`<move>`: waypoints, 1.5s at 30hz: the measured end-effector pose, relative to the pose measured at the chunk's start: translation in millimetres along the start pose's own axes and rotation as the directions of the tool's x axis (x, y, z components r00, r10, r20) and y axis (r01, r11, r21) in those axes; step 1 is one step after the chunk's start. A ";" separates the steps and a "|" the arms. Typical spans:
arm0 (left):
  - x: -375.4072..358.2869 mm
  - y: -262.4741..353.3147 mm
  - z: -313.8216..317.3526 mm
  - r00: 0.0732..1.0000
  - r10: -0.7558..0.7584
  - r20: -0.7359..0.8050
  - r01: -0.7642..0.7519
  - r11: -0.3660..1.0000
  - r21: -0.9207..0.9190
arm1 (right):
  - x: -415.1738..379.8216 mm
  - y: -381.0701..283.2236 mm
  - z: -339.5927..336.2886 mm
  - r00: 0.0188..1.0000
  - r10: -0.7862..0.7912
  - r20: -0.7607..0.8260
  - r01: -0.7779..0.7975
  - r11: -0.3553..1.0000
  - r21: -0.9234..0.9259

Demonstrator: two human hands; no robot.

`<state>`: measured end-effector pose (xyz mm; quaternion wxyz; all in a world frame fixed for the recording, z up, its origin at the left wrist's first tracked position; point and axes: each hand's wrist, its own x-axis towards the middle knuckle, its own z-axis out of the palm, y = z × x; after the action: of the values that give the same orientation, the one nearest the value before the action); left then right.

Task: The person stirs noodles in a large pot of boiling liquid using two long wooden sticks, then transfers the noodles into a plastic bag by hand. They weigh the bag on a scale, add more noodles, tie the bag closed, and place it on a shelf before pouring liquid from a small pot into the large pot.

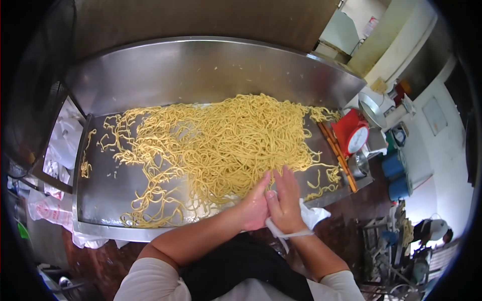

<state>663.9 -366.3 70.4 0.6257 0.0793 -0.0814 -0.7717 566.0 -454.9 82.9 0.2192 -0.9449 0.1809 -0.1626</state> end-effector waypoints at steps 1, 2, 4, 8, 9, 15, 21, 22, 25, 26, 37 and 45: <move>6.4 -4.4 2.0 0.990 0.075 -0.123 -0.065 0.995 0.077 | 1.6 -2.1 1.5 1.000 -0.004 0.008 0.003 0.998 0.070; 9.2 -8.0 3.4 0.955 0.164 -0.247 -0.126 0.979 0.162 | 5.9 2.2 5.4 0.999 0.036 -0.015 -0.033 0.985 0.168; 9.0 -24.2 8.0 0.946 0.127 -0.297 -0.110 0.991 0.075 | 18.2 25.8 8.3 0.960 0.263 -0.098 -0.181 0.846 0.502; 33.7 -37.9 3.5 0.950 0.226 -0.217 -0.196 0.969 0.152 | 22.0 28.7 13.1 0.939 0.344 0.005 -0.188 0.500 0.846; 41.7 -31.6 0.3 0.863 0.413 -0.290 -0.364 0.908 0.209 | 20.1 23.3 21.8 0.960 0.278 0.021 -0.166 0.512 0.843; 43.6 -27.8 -0.5 0.847 0.509 -0.152 -0.470 0.851 0.235 | 45.1 31.0 14.4 0.899 0.438 0.025 -0.207 0.374 0.904; 34.9 0.5 -7.2 0.720 0.610 -0.331 -0.528 0.791 0.308 | 28.2 -21.2 30.4 0.947 0.319 -0.027 -0.228 0.731 0.643; 32.9 6.2 -13.3 0.730 0.605 -0.317 -0.561 0.796 0.229 | 30.3 -13.1 30.0 0.953 0.303 0.001 -0.238 0.744 0.625; 21.3 -8.7 -16.3 0.789 0.578 -0.207 -0.477 0.789 0.387 | 35.6 20.3 13.3 0.925 0.373 0.071 -0.360 0.805 0.472; 8.7 -9.0 -10.7 0.832 0.510 -0.221 -0.333 0.775 0.537 | 34.6 25.5 7.7 0.932 0.356 0.072 -0.357 0.861 0.363; -13.8 -27.2 -91.2 0.778 0.559 -0.286 -0.169 0.626 0.761 | 11.5 32.8 20.3 0.998 0.044 -0.053 -0.036 0.988 0.153; -39.0 -8.6 -69.1 0.806 0.573 -0.150 0.048 0.189 0.981 | -0.6 61.9 20.2 0.940 0.295 0.170 -0.338 0.750 0.569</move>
<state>679.2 -328.2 1.9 0.5667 0.6215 -0.3859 -0.3790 556.5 -499.3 36.3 0.5323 -0.7900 0.2708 -0.1383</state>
